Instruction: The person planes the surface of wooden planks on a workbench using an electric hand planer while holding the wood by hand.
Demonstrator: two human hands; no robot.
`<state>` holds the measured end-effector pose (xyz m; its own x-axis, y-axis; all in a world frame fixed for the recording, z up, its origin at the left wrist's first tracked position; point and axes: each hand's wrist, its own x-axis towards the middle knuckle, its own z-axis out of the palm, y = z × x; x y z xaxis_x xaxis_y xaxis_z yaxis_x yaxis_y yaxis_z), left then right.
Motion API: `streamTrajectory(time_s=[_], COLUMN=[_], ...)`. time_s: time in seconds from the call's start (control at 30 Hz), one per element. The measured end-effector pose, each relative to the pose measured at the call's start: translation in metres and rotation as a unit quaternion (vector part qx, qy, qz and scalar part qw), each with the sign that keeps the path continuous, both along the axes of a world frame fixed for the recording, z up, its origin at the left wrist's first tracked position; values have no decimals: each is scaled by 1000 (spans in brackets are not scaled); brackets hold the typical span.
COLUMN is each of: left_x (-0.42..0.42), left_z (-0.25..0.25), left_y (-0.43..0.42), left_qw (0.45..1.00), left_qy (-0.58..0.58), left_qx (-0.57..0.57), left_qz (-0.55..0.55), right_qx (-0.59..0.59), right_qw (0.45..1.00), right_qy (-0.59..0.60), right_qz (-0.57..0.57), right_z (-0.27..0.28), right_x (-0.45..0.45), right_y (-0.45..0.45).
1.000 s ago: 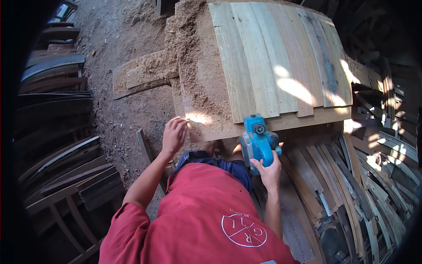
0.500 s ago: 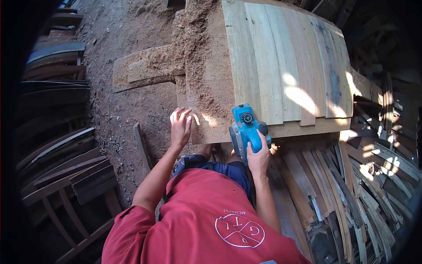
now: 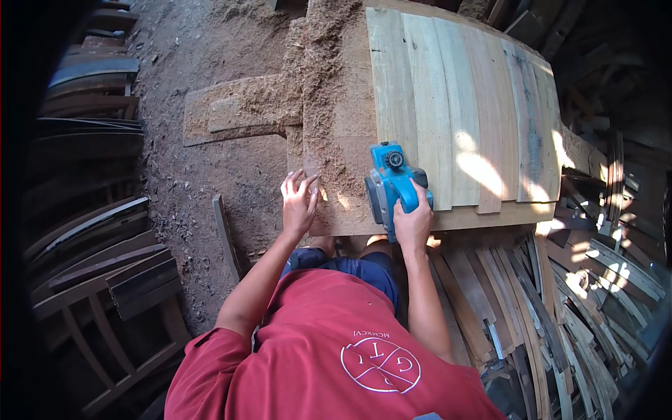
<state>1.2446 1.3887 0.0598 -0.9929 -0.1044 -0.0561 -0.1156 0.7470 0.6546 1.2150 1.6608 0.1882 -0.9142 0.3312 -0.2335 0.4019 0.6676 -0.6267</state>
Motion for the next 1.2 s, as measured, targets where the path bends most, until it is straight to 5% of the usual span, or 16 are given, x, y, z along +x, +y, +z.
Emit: streamTrajectory(time_s=[0.43,0.67,1.2], left_x=[-14,-16,-26], left_z=[16,1,12], left_y=[82,133,128], left_qw=[997,986,977], left_qy=[-7,-74,-92], left_qx=[18,-71,-108], left_qz=[-73,-132,-160], right_qx=[4,-10,49], right_qw=[999,999,996], right_qy=[19,13,52], right_qz=[26,31,56], right_z=[-13,-17,-31], right_x=[-112,-179,-362], right_y=[-12,-21,-51])
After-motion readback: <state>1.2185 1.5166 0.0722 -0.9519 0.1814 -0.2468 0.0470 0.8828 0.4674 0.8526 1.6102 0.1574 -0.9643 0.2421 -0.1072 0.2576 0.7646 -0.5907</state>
